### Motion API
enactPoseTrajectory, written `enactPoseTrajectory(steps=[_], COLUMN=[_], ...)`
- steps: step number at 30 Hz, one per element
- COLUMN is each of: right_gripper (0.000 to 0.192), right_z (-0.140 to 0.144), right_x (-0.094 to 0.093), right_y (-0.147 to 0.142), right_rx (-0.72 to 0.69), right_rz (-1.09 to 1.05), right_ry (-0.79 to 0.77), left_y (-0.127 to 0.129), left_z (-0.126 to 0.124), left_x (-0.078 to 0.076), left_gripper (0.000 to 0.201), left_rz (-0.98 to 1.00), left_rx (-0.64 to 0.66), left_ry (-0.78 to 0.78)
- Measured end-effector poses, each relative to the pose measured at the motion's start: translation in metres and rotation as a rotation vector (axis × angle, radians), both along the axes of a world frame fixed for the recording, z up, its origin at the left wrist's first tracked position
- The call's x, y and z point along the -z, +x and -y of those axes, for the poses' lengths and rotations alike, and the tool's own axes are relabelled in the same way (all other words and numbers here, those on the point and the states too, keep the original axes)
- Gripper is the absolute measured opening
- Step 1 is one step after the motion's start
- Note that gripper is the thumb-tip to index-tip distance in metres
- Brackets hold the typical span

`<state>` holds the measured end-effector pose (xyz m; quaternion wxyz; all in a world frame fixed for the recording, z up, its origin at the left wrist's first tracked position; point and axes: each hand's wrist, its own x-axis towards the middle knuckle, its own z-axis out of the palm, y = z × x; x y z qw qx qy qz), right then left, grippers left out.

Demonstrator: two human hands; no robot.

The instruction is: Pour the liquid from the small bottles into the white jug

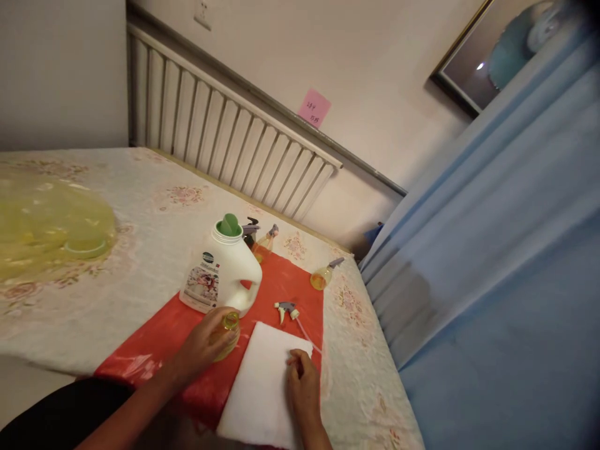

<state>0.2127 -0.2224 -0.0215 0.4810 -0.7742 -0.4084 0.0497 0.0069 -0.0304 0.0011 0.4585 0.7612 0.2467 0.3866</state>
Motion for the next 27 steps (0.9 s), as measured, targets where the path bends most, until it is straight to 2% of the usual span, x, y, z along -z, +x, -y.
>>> enactPoseTrajectory(steps=[6, 12, 20, 27], right_gripper=[0.024, 0.025, 0.024, 0.021], right_z=[0.008, 0.009, 0.004, -0.039], right_x=[0.02, 0.021, 0.004, -0.023], right_y=[-0.001, -0.003, 0.006, 0.049], right_rx=[0.004, 0.009, 0.03, 0.082], right_rz=[0.052, 0.067, 0.036, 0.08], right_ry=[0.038, 0.063, 0.032, -0.012], left_y=[0.003, 0.011, 0.015, 0.014], left_z=[0.009, 0.013, 0.015, 0.015], left_x=[0.0, 0.01, 0.011, 0.009], left_gripper=[0.043, 0.042, 0.04, 0.039], left_rz=[-0.077, -0.096, -0.122, -0.143], left_rx=[-0.083, -0.193, -0.211, -0.214], left_ry=[0.0, 0.077, 0.099, 0.096])
